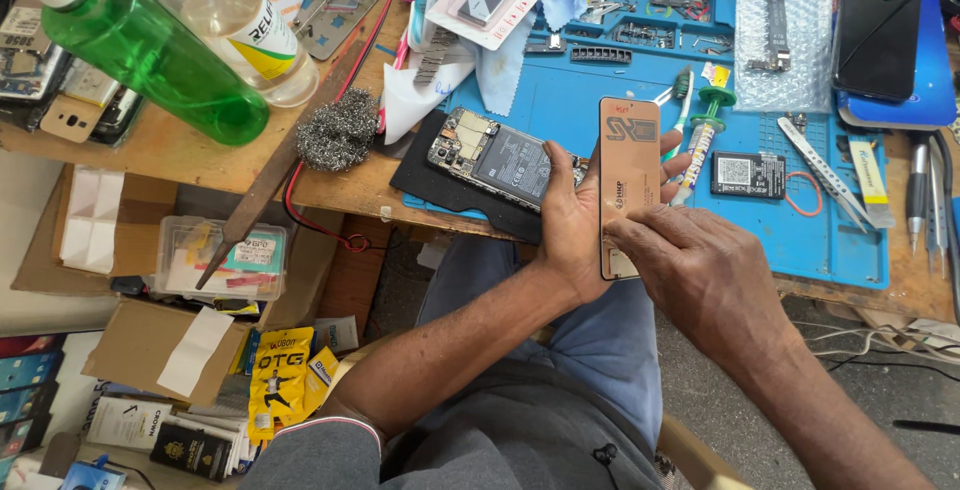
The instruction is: The person removes the back cover of a smartphone, revealing the internal components. They then use a metal tool to pry and separate the screen from the phone's frame, followed by brushing the screen surface with a toothbrush.
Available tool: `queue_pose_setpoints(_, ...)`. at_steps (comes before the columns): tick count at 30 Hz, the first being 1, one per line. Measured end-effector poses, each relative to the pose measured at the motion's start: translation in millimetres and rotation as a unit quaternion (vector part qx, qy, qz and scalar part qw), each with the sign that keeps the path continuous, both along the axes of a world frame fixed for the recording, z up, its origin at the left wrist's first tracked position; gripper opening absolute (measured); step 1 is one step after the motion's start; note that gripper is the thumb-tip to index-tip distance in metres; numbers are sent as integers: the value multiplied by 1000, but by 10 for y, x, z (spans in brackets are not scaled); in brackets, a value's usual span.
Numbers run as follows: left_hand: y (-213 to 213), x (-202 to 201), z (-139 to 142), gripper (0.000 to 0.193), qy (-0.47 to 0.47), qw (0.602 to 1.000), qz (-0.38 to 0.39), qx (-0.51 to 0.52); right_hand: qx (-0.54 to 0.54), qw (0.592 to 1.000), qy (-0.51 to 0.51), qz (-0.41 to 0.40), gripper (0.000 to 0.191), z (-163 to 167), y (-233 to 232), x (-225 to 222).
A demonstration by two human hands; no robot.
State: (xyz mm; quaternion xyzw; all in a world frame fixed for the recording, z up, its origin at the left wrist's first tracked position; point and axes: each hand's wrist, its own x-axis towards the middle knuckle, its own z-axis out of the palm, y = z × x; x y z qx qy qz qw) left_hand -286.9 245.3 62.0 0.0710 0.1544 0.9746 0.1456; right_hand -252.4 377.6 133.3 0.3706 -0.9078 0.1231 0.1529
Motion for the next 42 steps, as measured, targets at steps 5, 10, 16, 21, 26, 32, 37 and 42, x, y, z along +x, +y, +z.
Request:
queue_pose_setpoints(5, 9, 8, 21, 102, -12, 1000, 12, -14, 5, 1000, 18, 0, 39, -37, -5, 32)
queue_pose_setpoints(10, 16, 15, 24, 102, -11, 1000, 11, -17, 12, 999, 39, 5, 42, -62, 1, 71)
queue_pose_setpoints(16, 29, 37, 15, 102, -12, 1000, 8, -6, 9, 999, 39, 4, 40, -75, 23, 86)
queue_pose_setpoints(21, 35, 44, -27, 101, -13, 1000, 6, 2, -1, 999, 39, 16, 33, -57, 41, 67)
queue_pose_setpoints(26, 52, 35, -45, 102, -8, 1000, 7, 20, 1, 999, 24, 43, 35, -8, 62, 53)
queue_pose_setpoints(32, 47, 37, -8, 101, -6, 1000, 13, 9, 10, 998, 38, 53, 34, 3, 52, 10)
queue_pose_setpoints(37, 58, 44, -2, 101, -10, 1000, 17, -5, -12, 999, 38, 32, 25, -24, 16, 31)
queue_pose_setpoints(42, 63, 34, -67, 95, -8, 1000, 12, -10, -64, 997, -47, -16, 15, -15, -34, 9)
